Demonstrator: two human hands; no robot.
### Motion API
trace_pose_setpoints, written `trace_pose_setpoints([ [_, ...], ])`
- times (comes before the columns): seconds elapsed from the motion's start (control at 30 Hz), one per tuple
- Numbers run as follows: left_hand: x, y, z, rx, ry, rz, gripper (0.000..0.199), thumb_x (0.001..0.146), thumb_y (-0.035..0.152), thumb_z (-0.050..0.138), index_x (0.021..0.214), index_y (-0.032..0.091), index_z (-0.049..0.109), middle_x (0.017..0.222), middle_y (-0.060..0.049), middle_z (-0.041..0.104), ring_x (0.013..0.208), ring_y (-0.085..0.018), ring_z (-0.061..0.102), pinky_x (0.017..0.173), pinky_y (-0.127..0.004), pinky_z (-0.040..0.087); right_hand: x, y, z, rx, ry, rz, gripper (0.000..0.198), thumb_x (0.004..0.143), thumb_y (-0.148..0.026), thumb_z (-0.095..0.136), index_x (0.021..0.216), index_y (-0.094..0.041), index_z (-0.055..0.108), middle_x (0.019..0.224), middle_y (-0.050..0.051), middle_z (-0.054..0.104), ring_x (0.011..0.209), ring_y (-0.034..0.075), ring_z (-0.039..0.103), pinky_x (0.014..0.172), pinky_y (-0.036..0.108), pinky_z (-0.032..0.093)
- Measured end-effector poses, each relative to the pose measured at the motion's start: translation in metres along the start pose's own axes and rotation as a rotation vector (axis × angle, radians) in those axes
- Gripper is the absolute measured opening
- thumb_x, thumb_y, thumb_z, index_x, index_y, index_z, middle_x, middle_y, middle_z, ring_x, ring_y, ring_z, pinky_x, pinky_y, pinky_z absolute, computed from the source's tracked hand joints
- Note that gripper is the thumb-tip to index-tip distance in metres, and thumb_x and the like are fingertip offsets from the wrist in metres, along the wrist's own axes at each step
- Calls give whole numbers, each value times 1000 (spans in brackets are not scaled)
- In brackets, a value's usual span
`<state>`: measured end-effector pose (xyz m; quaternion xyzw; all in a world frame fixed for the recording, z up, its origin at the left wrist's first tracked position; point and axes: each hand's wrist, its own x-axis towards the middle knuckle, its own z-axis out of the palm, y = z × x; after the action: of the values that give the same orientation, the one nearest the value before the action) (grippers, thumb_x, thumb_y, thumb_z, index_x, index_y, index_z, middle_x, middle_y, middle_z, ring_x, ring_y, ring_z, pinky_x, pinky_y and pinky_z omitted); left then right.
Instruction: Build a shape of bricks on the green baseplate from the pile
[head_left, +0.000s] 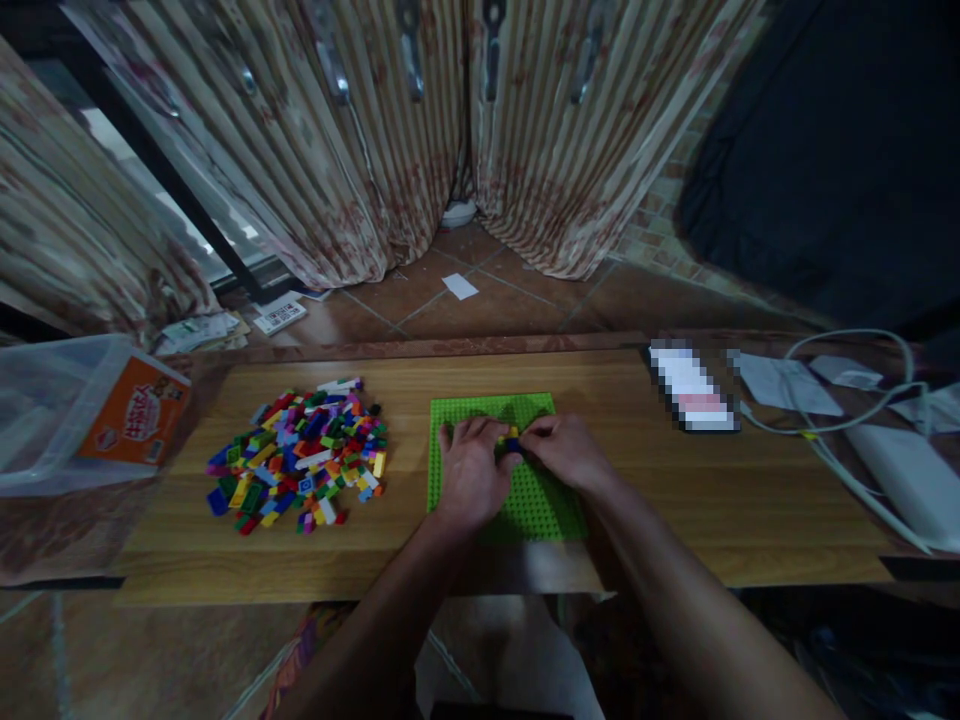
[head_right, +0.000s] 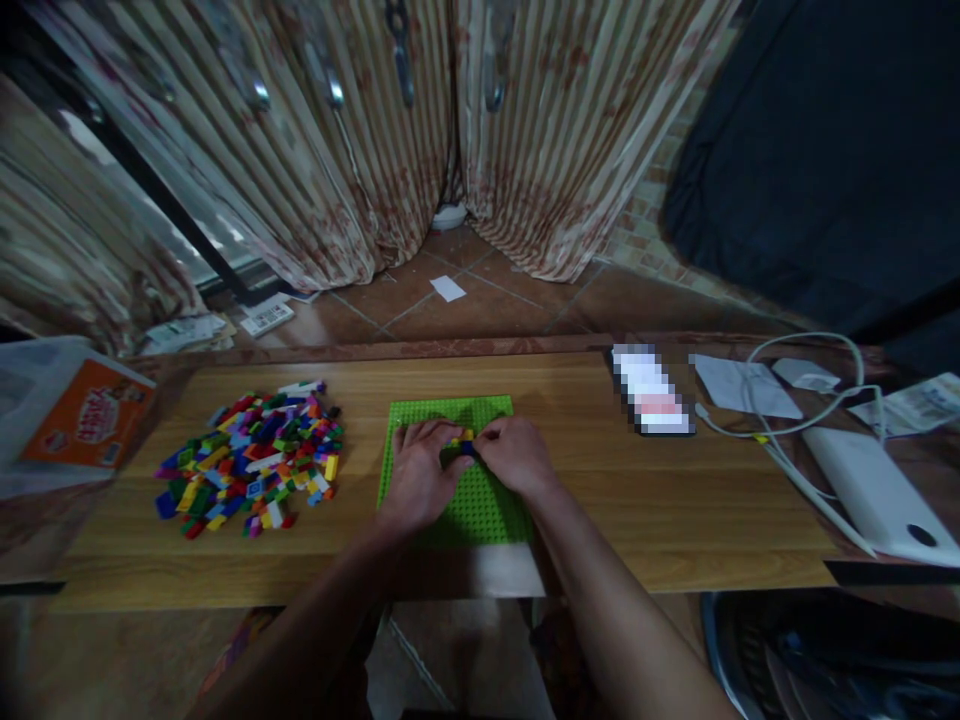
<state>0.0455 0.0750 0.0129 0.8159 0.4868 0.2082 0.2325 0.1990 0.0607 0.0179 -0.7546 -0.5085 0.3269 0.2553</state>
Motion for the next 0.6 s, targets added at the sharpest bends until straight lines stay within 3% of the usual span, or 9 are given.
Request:
trace_pose_setpoints([
  [0.3,-6,-3,-4,-24,-31,13,31,83,32,71,113,27,63,122,-2,67,120,-26,53,113,-59,24,-2,11,0,-19,-36,-75,27,78,-34,53,69,-18,73,59,3,67,53,16,59,52,27,39],
  [0.43,-8,-6,-5,-47,-47,62,33,85,30,66,117,25,62,124,-4,66,121,-28,52,112,-63,24,-4,14,-1,9,-56,-47,32,79,-43,53,79,-19,73,62,3,70,53,18,62,55,30,44],
  [0.6,-7,-17,-7,-135,49,61,32,92,17,47,120,20,62,126,-8,65,118,-25,56,110,-52,37,-21,5,0,-57,112,-54,35,75,-52,60,87,-20,70,80,6,75,69,23,68,64,32,47],
])
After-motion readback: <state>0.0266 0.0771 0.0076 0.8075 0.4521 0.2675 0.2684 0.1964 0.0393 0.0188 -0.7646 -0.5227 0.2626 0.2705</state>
